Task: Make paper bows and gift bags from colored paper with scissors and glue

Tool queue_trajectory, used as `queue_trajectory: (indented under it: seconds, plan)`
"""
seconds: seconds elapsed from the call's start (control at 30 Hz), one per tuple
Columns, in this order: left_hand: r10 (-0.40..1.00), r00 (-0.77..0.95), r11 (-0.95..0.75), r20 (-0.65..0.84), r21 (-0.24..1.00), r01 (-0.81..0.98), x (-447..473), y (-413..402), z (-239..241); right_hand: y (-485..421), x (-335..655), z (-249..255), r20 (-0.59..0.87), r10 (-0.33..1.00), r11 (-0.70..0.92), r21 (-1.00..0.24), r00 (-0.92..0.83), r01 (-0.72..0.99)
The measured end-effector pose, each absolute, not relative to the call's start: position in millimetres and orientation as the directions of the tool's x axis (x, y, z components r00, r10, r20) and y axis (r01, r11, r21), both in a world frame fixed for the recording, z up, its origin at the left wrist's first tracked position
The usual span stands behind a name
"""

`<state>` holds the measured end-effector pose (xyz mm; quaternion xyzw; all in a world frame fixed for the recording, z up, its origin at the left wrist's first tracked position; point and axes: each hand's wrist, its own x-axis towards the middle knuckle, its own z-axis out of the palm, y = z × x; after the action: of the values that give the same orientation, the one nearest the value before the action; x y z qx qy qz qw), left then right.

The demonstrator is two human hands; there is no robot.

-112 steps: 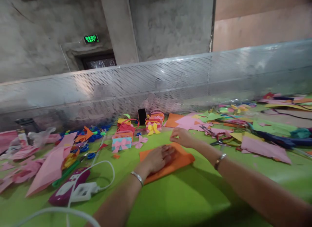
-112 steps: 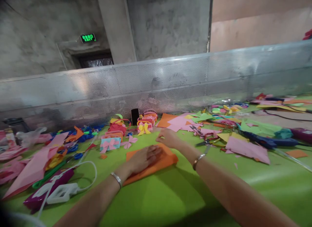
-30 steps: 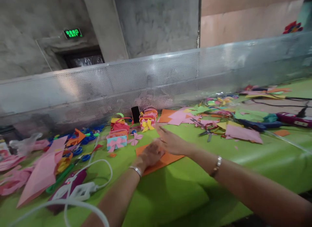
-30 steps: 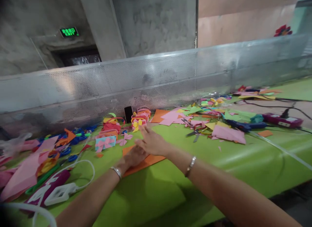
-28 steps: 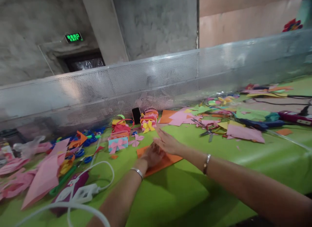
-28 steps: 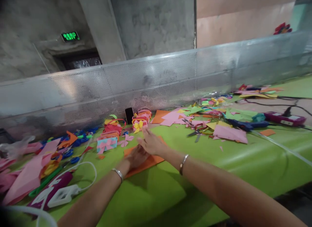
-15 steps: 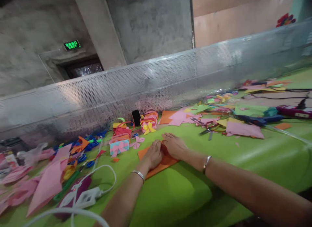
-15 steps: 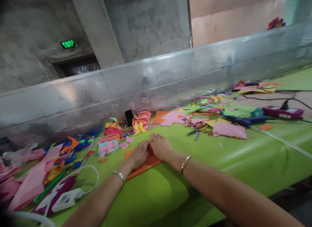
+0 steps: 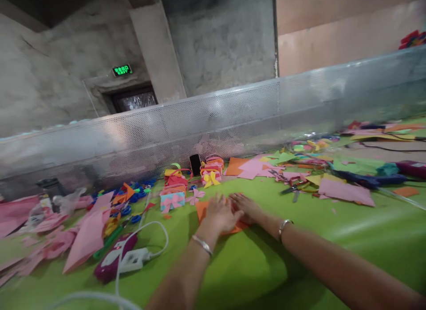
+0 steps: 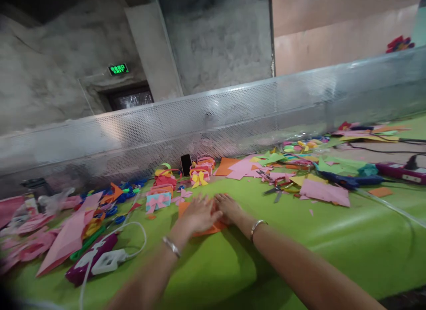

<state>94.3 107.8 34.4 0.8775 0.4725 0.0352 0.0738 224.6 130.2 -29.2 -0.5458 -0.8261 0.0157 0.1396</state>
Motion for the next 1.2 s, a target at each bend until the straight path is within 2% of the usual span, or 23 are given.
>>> queue_trajectory:
  seconds: [0.07,0.2,0.3,0.47,0.6,0.73,0.87,0.93,1.1,1.2]
  plan:
    - [0.851,0.525,-0.517,-0.018,0.151,0.842,99.1,79.0,28.6,131.5,225.2,-31.6,0.194,0.911,0.398,-0.177,-0.364,0.9]
    - [0.914,0.406,-0.391,-0.016,0.236,0.89,101.3,43.9,6.2,131.6,224.0,-35.9,0.182,0.917,0.385,-0.168,-0.355,0.907]
    - [0.916,0.398,-0.374,-0.045,0.26,0.89,94.0,38.3,-1.6,131.7,223.0,-38.1,0.17,0.92,0.378,-0.149,-0.353,0.914]
    - [0.885,0.455,-0.425,-0.096,0.231,0.875,67.3,29.5,8.6,132.9,223.2,-39.6,0.142,0.927,0.365,-0.133,-0.347,0.922]
    - [0.896,0.42,-0.391,-0.147,0.187,0.901,34.4,14.2,21.1,132.9,223.9,-39.1,0.135,0.935,0.346,-0.158,-0.327,0.925]
    - [0.947,0.301,-0.291,-0.111,0.099,0.952,-2.5,3.8,25.9,133.3,223.7,-38.5,0.139,0.937,0.344,-0.192,-0.322,0.919]
    - [0.979,0.201,-0.204,0.042,0.088,0.975,-18.7,1.3,23.6,132.8,222.4,-36.6,0.154,0.939,0.335,-0.212,-0.307,0.918]
    - [0.97,0.23,-0.239,0.083,0.133,0.962,-11.2,1.2,21.9,132.1,222.4,-34.6,0.161,0.944,0.318,-0.215,-0.287,0.924]
    - [0.921,0.388,-0.385,0.03,0.221,0.896,35.3,2.0,20.0,131.8,227.4,-28.7,0.171,0.968,0.216,-0.206,-0.182,0.955]
    - [0.866,0.499,-0.487,0.039,0.293,0.822,49.6,-1.0,17.7,132.4,230.7,-26.4,0.171,0.969,0.211,-0.199,-0.178,0.957]
